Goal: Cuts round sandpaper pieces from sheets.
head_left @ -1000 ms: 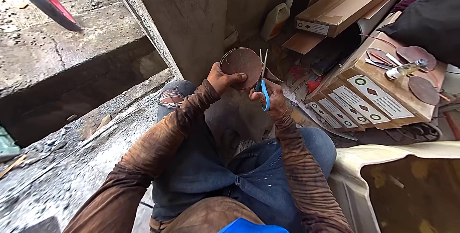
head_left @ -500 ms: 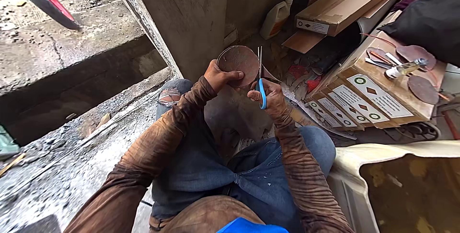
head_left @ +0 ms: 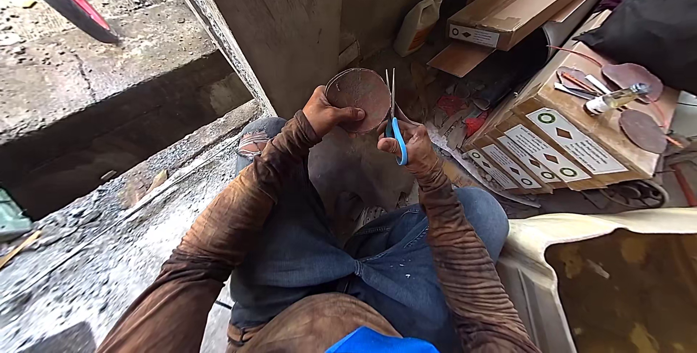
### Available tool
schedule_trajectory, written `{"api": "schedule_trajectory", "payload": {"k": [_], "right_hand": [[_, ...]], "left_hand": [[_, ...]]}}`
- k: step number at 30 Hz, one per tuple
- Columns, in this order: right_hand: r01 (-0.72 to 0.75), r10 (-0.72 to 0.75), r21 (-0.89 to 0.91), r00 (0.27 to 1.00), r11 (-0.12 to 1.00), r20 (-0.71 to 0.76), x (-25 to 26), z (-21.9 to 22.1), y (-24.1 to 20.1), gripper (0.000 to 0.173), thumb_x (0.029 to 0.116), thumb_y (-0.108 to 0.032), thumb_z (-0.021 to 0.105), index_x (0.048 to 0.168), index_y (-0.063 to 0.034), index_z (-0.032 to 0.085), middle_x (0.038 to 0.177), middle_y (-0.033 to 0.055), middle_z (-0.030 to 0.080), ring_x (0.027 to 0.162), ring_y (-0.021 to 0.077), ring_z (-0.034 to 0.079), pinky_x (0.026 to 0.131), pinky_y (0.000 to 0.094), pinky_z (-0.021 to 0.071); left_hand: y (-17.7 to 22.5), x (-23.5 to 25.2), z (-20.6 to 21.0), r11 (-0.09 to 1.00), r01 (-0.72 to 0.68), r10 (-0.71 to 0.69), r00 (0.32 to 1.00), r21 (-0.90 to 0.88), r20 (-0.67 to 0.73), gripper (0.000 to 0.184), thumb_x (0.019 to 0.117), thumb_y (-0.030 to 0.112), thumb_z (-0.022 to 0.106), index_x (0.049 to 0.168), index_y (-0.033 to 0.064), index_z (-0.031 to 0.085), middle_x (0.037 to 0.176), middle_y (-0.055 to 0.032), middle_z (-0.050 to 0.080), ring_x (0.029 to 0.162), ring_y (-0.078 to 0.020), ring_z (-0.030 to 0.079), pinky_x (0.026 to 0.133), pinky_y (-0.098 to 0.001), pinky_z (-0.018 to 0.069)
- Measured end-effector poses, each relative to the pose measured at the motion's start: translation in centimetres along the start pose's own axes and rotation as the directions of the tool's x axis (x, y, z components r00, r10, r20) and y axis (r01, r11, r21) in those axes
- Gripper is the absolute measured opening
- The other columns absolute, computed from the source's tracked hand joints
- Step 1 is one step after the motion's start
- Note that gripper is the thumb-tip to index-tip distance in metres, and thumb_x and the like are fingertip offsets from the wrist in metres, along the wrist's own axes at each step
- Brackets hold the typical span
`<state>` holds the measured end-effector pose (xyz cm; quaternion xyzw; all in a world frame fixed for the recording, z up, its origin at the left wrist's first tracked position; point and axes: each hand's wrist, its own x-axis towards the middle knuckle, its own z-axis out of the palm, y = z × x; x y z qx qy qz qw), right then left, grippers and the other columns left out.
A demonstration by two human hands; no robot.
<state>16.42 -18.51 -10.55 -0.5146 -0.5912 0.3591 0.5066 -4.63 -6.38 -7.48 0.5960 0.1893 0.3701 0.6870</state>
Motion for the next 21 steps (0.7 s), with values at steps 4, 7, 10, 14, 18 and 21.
{"api": "schedule_trajectory", "payload": {"k": [4, 7, 10, 14, 18, 21], "right_hand": [[-0.009, 0.009, 0.035, 1.0, 0.999, 0.0, -0.1, 0.4, -0.3, 0.06, 0.0775, -0.059, 0.083, 0.104, -0.0062, 0.071, 0.076, -0.0026, 0.068, 0.06, 0.0038, 0.059, 0.054, 0.0208, 0.0515], [0.013, -0.013, 0.003, 0.999, 1.0, -0.044, -0.2, 0.6, -0.3, 0.044, 0.0792, -0.045, 0.086, 0.094, -0.0064, 0.073, 0.072, -0.002, 0.068, 0.055, 0.0033, 0.057, 0.05, 0.02, 0.0498], [0.021, -0.022, -0.026, 0.999, 0.999, -0.033, -0.2, 0.4, -0.2, 0.038, 0.0799, -0.041, 0.087, 0.089, -0.0074, 0.073, 0.061, -0.0028, 0.062, 0.047, 0.0033, 0.051, 0.043, 0.0199, 0.0435], [-0.019, 0.017, 0.025, 0.998, 1.0, 0.056, -0.3, 0.0, -0.3, 0.052, 0.0783, -0.05, 0.085, 0.102, -0.0065, 0.073, 0.072, -0.0022, 0.067, 0.056, 0.0042, 0.057, 0.05, 0.0204, 0.0492], [-0.023, 0.018, 0.074, 0.998, 0.997, 0.067, -0.4, 0.4, -0.3, 0.059, 0.078, -0.059, 0.082, 0.103, -0.0069, 0.072, 0.073, -0.0021, 0.068, 0.058, 0.0042, 0.059, 0.052, 0.0203, 0.0502], [-0.01, 0.009, 0.077, 1.0, 0.997, 0.024, -0.3, 0.7, -0.3, 0.045, 0.0797, -0.046, 0.086, 0.096, -0.0064, 0.073, 0.068, -0.0012, 0.065, 0.052, 0.0052, 0.054, 0.048, 0.0211, 0.0473]], "left_hand": [[0.1, -0.2, -0.2, 0.999, -0.004, 0.003, 1.0, 0.036, 0.026, 0.02, 0.0828, -0.006, 0.073, 0.102, -0.0037, 0.067, 0.087, -0.0157, 0.076, 0.066, -0.0259, 0.075, 0.057, -0.0414, 0.0658], [0.1, -0.2, -0.4, 0.999, 0.005, -0.006, 1.0, 0.044, 0.014, 0.019, 0.083, -0.005, 0.073, 0.101, -0.004, 0.067, 0.086, -0.016, 0.076, 0.066, -0.0257, 0.075, 0.057, -0.0409, 0.0656], [0.1, -0.2, -0.6, 1.0, -0.003, 0.003, 1.0, 0.03, 0.014, 0.019, 0.0827, -0.005, 0.073, 0.101, -0.0037, 0.066, 0.084, -0.0162, 0.076, 0.064, -0.0254, 0.074, 0.056, -0.0404, 0.0651], [0.4, -0.3, -0.9, 0.998, 0.015, -0.019, 0.998, 0.059, 0.06, 0.018, 0.0833, -0.003, 0.072, 0.101, -0.0038, 0.067, 0.084, -0.0168, 0.075, 0.065, -0.026, 0.074, 0.057, -0.0409, 0.0652], [0.5, -0.5, -1.1, 0.997, 0.027, -0.032, 0.996, 0.065, 0.08, 0.018, 0.0832, -0.003, 0.072, 0.101, -0.003, 0.067, 0.083, -0.0159, 0.076, 0.063, -0.025, 0.074, 0.057, -0.0396, 0.065], [0.3, -0.5, -1.2, 0.998, 0.011, -0.015, 0.997, 0.056, 0.079, 0.019, 0.0832, -0.003, 0.072, 0.101, -0.0031, 0.067, 0.082, -0.0164, 0.075, 0.063, -0.0255, 0.074, 0.056, -0.0394, 0.0648]]}}
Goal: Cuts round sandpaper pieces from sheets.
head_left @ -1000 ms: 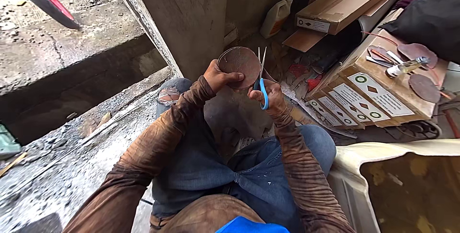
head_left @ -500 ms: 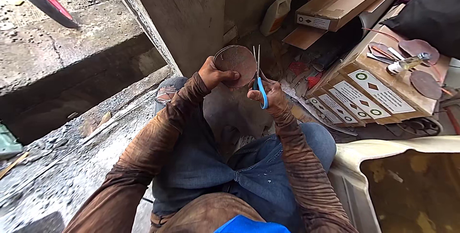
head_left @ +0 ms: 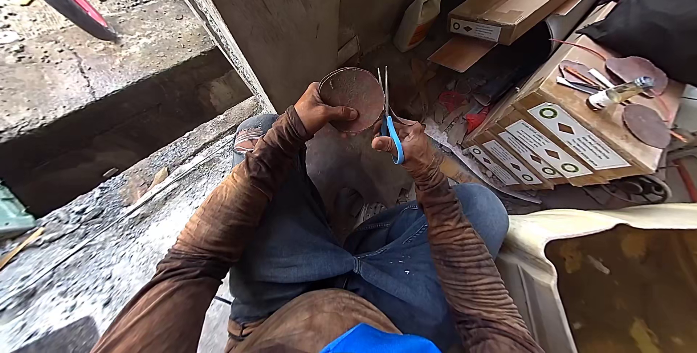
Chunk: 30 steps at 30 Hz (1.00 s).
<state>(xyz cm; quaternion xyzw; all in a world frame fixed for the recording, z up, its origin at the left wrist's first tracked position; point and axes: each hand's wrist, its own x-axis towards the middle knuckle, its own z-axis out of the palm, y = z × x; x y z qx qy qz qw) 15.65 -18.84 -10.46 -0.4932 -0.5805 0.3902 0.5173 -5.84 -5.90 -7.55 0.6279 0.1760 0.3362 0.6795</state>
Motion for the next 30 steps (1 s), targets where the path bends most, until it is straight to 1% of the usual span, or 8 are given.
{"api": "schedule_trajectory", "payload": {"k": [6, 11, 13, 17, 20, 22, 25, 30], "right_hand": [[0.038, -0.039, 0.059, 0.999, 0.998, 0.018, 0.2, -0.1, 0.2, 0.033, 0.0831, -0.031, 0.086, 0.091, -0.0024, 0.072, 0.065, 0.0023, 0.066, 0.05, 0.0068, 0.057, 0.047, 0.021, 0.0506], [0.011, -0.026, 0.117, 0.992, 0.993, 0.126, 0.4, -0.6, 0.1, 0.07, 0.082, -0.074, 0.068, 0.102, -0.0067, 0.069, 0.077, 0.0032, 0.07, 0.059, 0.0099, 0.062, 0.051, 0.023, 0.0509], [0.017, -0.022, 0.116, 0.999, 0.993, 0.041, 0.4, -0.9, 0.6, 0.071, 0.0868, -0.075, 0.061, 0.105, -0.0066, 0.067, 0.079, 0.0036, 0.071, 0.059, 0.0101, 0.062, 0.049, 0.0236, 0.0506], [-0.17, 0.254, 0.386, 0.951, 0.907, -0.178, 1.4, -3.7, 2.0, 0.075, 0.1004, -0.072, 0.032, 0.128, -0.0081, 0.06, 0.101, 0.0079, 0.075, 0.091, 0.0194, 0.073, 0.067, 0.0346, 0.0614], [-0.196, 0.387, 0.49, 0.863, 0.85, -0.325, 1.3, -4.7, 1.6, 0.047, 0.1042, -0.05, 0.053, 0.125, -0.009, 0.062, 0.1, 0.0078, 0.075, 0.089, 0.0203, 0.074, 0.071, 0.0351, 0.063], [-0.133, 0.296, 0.408, 0.882, 0.903, -0.367, 0.8, -4.0, 1.4, 0.032, 0.1, -0.029, 0.066, 0.123, -0.0068, 0.064, 0.099, 0.0091, 0.075, 0.085, 0.0195, 0.074, 0.068, 0.0331, 0.0628], [-0.061, 0.106, 0.123, 0.908, 0.991, -0.405, 0.4, -2.0, 1.1, 0.045, 0.0882, -0.016, 0.08, 0.128, -0.0079, 0.061, 0.094, 0.0059, 0.074, 0.072, 0.0137, 0.07, 0.061, 0.0284, 0.0606], [-0.083, -0.037, -0.223, 0.874, 0.971, -0.484, 0.8, -1.2, 1.0, 0.07, 0.0842, -0.026, 0.087, 0.142, -0.0078, 0.051, 0.118, 0.0118, 0.071, 0.09, 0.0215, 0.074, 0.072, 0.0385, 0.0643]], "left_hand": [[-0.3, 0.1, -0.2, 0.999, -0.024, 0.023, 0.999, -0.03, -0.028, 0.019, 0.0825, -0.004, 0.073, 0.101, -0.0025, 0.067, 0.083, -0.0154, 0.075, 0.063, -0.0244, 0.074, 0.056, -0.0391, 0.0645], [-0.6, -0.2, 0.3, 0.997, 0.034, -0.037, 0.998, 0.065, 0.05, 0.018, 0.0813, -0.002, 0.075, 0.099, -0.0027, 0.069, 0.081, -0.0142, 0.076, 0.062, -0.023, 0.074, 0.056, -0.0384, 0.0647], [-0.9, -0.2, 0.5, 0.998, 0.048, -0.05, 0.998, 0.047, 0.041, 0.018, 0.0817, -0.003, 0.074, 0.099, -0.0031, 0.069, 0.081, -0.0148, 0.076, 0.062, -0.0234, 0.074, 0.056, -0.0382, 0.0648], [-1.6, 0.3, 0.2, 0.994, 0.022, -0.032, 0.995, -0.104, -0.099, 0.024, 0.0816, -0.004, 0.075, 0.104, -0.0036, 0.065, 0.087, -0.0166, 0.075, 0.07, -0.026, 0.075, 0.062, -0.0419, 0.0656], [-1.8, 0.5, 0.9, 0.97, 0.028, -0.077, 0.978, -0.241, -0.195, 0.017, 0.0925, 0.002, 0.067, 0.109, -0.0006, 0.064, 0.091, -0.0152, 0.076, 0.075, -0.0264, 0.076, 0.065, -0.0441, 0.0659], [-1.9, 0.3, 1.9, 0.948, 0.097, -0.179, 0.949, -0.303, -0.258, 0.029, 0.1067, 0.03, 0.053, 0.121, 0.0054, 0.06, 0.1, -0.0156, 0.075, 0.081, -0.0285, 0.075, 0.065, -0.046, 0.0654], [-2.5, -0.8, 2.9, 0.912, 0.225, -0.323, 0.909, -0.344, -0.263, 0.069, 0.1021, 0.072, 0.026, 0.139, 0.021, 0.056, 0.119, -0.0147, 0.07, 0.091, -0.0319, 0.072, 0.067, -0.0485, 0.0619], [-4.4, 0.8, 4.3, 0.867, 0.193, -0.332, 0.911, -0.46, -0.244, 0.081, 0.0989, 0.077, 0.01, 0.146, 0.0218, 0.047, 0.131, -0.0183, 0.065, 0.103, -0.0403, 0.07, 0.071, -0.0571, 0.0619]]}}
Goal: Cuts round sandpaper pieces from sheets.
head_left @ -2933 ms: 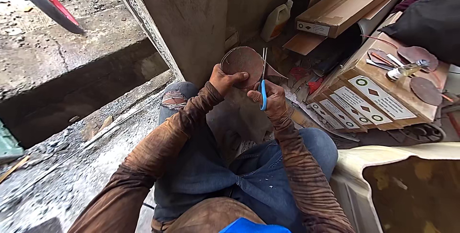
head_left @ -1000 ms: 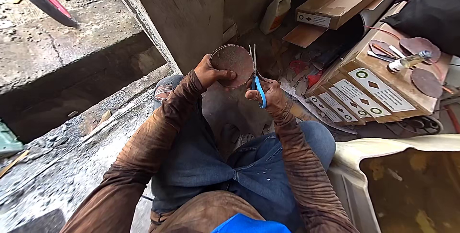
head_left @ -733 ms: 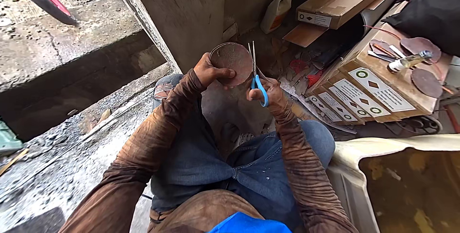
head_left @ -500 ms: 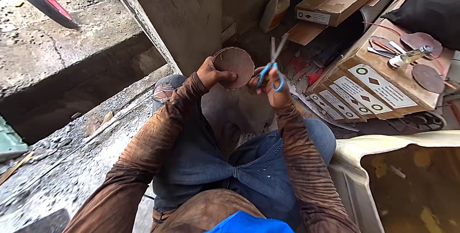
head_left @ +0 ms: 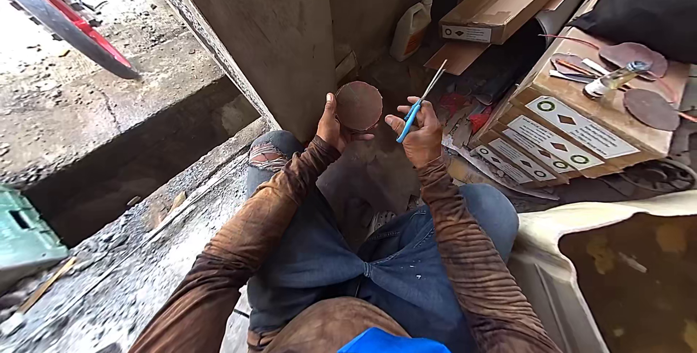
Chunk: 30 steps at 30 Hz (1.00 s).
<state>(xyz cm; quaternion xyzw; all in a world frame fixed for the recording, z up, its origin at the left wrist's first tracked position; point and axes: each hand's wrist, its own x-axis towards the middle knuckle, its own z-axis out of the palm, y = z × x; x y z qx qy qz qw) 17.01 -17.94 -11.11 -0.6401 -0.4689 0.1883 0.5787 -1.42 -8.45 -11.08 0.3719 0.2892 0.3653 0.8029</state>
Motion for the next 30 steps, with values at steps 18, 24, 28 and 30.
{"api": "schedule_trajectory", "payload": {"k": [18, 24, 28, 30], "right_hand": [[-0.022, -0.013, -0.257, 0.991, 0.966, -0.131, 0.0, -0.1, -0.1, 0.102, 0.0653, -0.046, 0.095, 0.146, -0.0003, 0.052, 0.136, 0.0195, 0.062, 0.125, 0.0314, 0.061, 0.106, 0.0454, 0.0514], [0.105, -0.132, -0.242, 0.986, 0.965, -0.101, 0.0, 0.4, 0.8, 0.1, 0.0635, -0.021, 0.092, 0.147, 0.0057, 0.045, 0.141, 0.025, 0.057, 0.125, 0.0298, 0.062, 0.101, 0.0421, 0.0551], [0.17, -0.2, -0.223, 0.972, 0.96, -0.12, 0.0, 0.6, 0.5, 0.098, 0.0646, -0.028, 0.094, 0.143, 0.0078, 0.049, 0.135, 0.0245, 0.061, 0.12, 0.0268, 0.065, 0.099, 0.039, 0.0564], [0.18, -0.208, -0.202, 0.97, 0.963, -0.127, 0.2, 0.7, 0.5, 0.096, 0.0691, -0.036, 0.092, 0.143, 0.0078, 0.05, 0.134, 0.0226, 0.062, 0.119, 0.0235, 0.065, 0.1, 0.0373, 0.057]], "left_hand": [[-5.1, 2.3, 3.5, 0.999, -0.052, 0.05, 0.986, 0.007, 0.157, 0.043, 0.1013, 0.044, 0.045, 0.119, 0.007, 0.059, 0.091, -0.009, 0.076, 0.082, -0.0213, 0.075, 0.076, -0.0414, 0.0638], [-5.2, 2.8, 3.2, 0.985, -0.011, 0.057, 0.963, -0.174, 0.262, 0.057, 0.0877, 0.035, 0.072, 0.132, 0.0075, 0.049, 0.084, -0.0083, 0.075, 0.074, -0.0182, 0.075, 0.072, -0.0351, 0.0642], [-5.1, 3.1, 2.7, 0.986, -0.02, 0.059, 0.971, -0.166, 0.23, 0.046, 0.0899, 0.032, 0.07, 0.124, 0.0051, 0.054, 0.083, -0.0109, 0.076, 0.072, -0.0197, 0.075, 0.071, -0.0356, 0.0642], [-4.7, 2.9, 2.7, 0.988, -0.004, 0.032, 0.983, -0.154, 0.182, 0.035, 0.0963, 0.027, 0.06, 0.122, 0.0038, 0.057, 0.095, -0.0121, 0.074, 0.083, -0.0202, 0.075, 0.077, -0.037, 0.0642]]}}
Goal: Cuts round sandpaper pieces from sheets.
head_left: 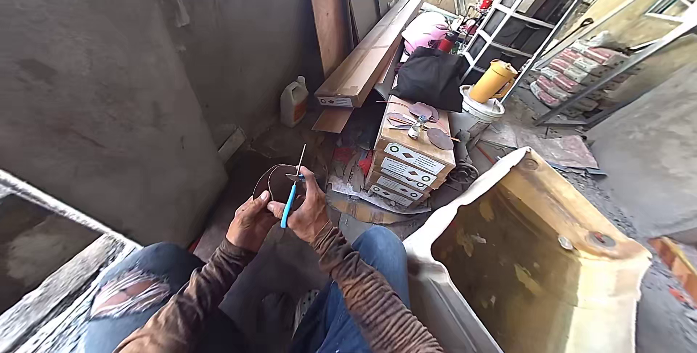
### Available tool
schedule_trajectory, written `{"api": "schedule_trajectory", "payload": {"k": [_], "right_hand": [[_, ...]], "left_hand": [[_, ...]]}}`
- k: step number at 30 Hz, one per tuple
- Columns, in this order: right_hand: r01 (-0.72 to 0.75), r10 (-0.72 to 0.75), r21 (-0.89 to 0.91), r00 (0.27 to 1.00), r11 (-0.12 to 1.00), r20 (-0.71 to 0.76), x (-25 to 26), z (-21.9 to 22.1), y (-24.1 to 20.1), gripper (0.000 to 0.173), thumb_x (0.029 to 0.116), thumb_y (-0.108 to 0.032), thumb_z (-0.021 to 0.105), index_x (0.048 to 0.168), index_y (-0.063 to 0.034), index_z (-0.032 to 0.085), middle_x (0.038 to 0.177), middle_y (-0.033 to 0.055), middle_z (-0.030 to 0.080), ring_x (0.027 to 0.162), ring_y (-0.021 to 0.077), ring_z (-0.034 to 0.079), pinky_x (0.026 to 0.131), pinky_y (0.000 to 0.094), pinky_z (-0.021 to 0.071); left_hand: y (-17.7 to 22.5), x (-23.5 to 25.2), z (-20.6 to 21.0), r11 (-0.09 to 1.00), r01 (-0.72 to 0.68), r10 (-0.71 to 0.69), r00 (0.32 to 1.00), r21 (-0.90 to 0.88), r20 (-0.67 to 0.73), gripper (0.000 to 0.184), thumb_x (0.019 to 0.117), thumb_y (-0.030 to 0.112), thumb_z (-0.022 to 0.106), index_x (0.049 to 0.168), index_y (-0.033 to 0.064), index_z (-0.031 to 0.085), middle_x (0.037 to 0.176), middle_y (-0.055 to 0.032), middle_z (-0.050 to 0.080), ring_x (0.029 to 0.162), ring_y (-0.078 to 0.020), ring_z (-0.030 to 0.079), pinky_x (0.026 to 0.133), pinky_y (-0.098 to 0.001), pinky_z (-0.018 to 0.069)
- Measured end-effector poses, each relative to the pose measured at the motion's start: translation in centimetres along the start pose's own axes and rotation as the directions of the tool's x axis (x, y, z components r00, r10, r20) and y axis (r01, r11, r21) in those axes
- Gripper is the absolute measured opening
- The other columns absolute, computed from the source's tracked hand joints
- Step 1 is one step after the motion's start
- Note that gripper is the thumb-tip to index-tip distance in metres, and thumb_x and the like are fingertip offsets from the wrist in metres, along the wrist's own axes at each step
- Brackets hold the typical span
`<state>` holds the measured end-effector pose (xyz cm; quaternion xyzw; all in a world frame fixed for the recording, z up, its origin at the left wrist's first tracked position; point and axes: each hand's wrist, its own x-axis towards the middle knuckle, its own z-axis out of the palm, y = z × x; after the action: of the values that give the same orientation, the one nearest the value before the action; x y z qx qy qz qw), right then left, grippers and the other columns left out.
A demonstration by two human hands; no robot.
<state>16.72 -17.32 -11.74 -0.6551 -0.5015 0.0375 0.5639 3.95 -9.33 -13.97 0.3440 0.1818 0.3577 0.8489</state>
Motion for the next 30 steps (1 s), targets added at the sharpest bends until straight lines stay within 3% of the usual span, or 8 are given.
{"api": "schedule_trajectory", "payload": {"k": [4, 10, 14, 17, 19, 23, 28, 30], "right_hand": [[-0.017, 0.013, 0.08, 0.999, 0.997, 0.043, 0.0, 0.3, 0.1, 0.096, 0.0724, -0.034, 0.091, 0.146, 0.0075, 0.045, 0.136, 0.0219, 0.061, 0.117, 0.0212, 0.067, 0.097, 0.0366, 0.0594], [-0.112, 0.09, 0.181, 0.988, 0.977, 0.129, 0.4, -0.4, 1.4, 0.095, 0.0737, -0.028, 0.09, 0.148, 0.007, 0.041, 0.135, 0.021, 0.062, 0.118, 0.0206, 0.067, 0.096, 0.0362, 0.0603], [-0.189, 0.175, 0.125, 0.977, 0.974, 0.119, -0.1, 0.0, 1.7, 0.106, 0.0647, -0.035, 0.098, 0.147, 0.0041, 0.044, 0.129, 0.0193, 0.066, 0.102, 0.0195, 0.073, 0.084, 0.0362, 0.0654], [-0.225, 0.207, 0.128, 0.968, 0.966, 0.14, -0.2, -0.2, 1.6, 0.099, 0.0712, -0.033, 0.095, 0.147, 0.0045, 0.044, 0.129, 0.0195, 0.065, 0.102, 0.0189, 0.073, 0.085, 0.0352, 0.0644], [-0.271, 0.253, 0.168, 0.96, 0.948, 0.119, 0.1, -0.7, 1.7, 0.084, 0.08, -0.024, 0.089, 0.145, 0.006, 0.045, 0.125, 0.0207, 0.067, 0.101, 0.0198, 0.073, 0.088, 0.0352, 0.0632], [-0.421, 0.418, 0.285, 0.905, 0.861, 0.075, 0.6, -1.5, 2.4, 0.069, 0.0778, -0.001, 0.082, 0.139, 0.0058, 0.051, 0.112, 0.0221, 0.069, 0.087, 0.0216, 0.073, 0.075, 0.0352, 0.0643], [-0.464, 0.468, 0.543, 0.872, 0.7, 0.142, 0.9, -1.8, 3.2, 0.07, 0.077, 0.005, 0.077, 0.14, 0.0071, 0.048, 0.117, 0.0209, 0.066, 0.099, 0.0226, 0.068, 0.084, 0.0382, 0.0607], [-0.41, 0.455, 0.572, 0.887, 0.71, 0.071, 1.9, -3.0, 3.3, 0.066, 0.0791, 0.001, 0.075, 0.139, 0.0063, 0.048, 0.115, 0.0165, 0.065, 0.099, 0.0197, 0.067, 0.083, 0.0374, 0.0605]], "left_hand": [[0.7, -0.3, 0.6, 0.999, -0.015, 0.022, 0.992, 0.049, -0.125, 0.024, 0.1064, 0.015, 0.044, 0.118, 0.0005, 0.059, 0.097, -0.0132, 0.074, 0.084, -0.0214, 0.075, 0.076, -0.0395, 0.0643], [1.9, -0.1, 1.2, 0.997, 0.015, 0.014, 0.928, 0.076, -0.373, 0.025, 0.1079, 0.014, 0.05, 0.126, -0.0026, 0.057, 0.104, -0.0192, 0.072, 0.086, -0.031, 0.075, 0.07, -0.0487, 0.0652], [1.4, -0.3, 1.8, 0.985, 0.06, 0.01, 0.918, 0.163, -0.398, 0.017, 0.103, 0.006, 0.058, 0.116, -0.0036, 0.062, 0.093, -0.0161, 0.073, 0.076, -0.0251, 0.075, 0.065, -0.0415, 0.0652], [1.3, -0.4, 2.1, 0.975, 0.113, -0.021, 0.906, 0.194, -0.423, 0.019, 0.1021, 0.006, 0.06, 0.118, -0.0028, 0.063, 0.093, -0.0167, 0.073, 0.075, -0.0262, 0.075, 0.063, -0.043, 0.0648], [1.6, -0.3, 2.1, 0.976, 0.14, -0.054, 0.897, 0.166, -0.438, 0.022, 0.1037, 0.009, 0.058, 0.122, -0.0022, 0.061, 0.098, -0.0188, 0.072, 0.079, -0.0298, 0.075, 0.064, -0.0477, 0.0647], [2.5, -0.3, 2.0, 0.981, 0.164, -0.105, 0.9, 0.106, -0.423, 0.026, 0.1075, 0.013, 0.051, 0.127, -0.002, 0.059, 0.102, -0.0213, 0.072, 0.081, -0.0339, 0.075, 0.063, -0.0513, 0.0646], [3.7, -0.7, 2.2, 0.985, 0.115, -0.053, 0.909, 0.127, -0.413, 0.023, 0.1073, 0.011, 0.051, 0.121, -0.0036, 0.061, 0.099, -0.0184, 0.073, 0.08, -0.0294, 0.075, 0.067, -0.0469, 0.0657], [4.9, 0.1, 2.1, 0.992, 0.051, 0.003, 0.908, 0.118, -0.419, 0.028, 0.1072, 0.012, 0.05, 0.129, -0.0031, 0.059, 0.106, -0.0179, 0.072, 0.088, -0.0288, 0.075, 0.074, -0.0467, 0.0657]]}}
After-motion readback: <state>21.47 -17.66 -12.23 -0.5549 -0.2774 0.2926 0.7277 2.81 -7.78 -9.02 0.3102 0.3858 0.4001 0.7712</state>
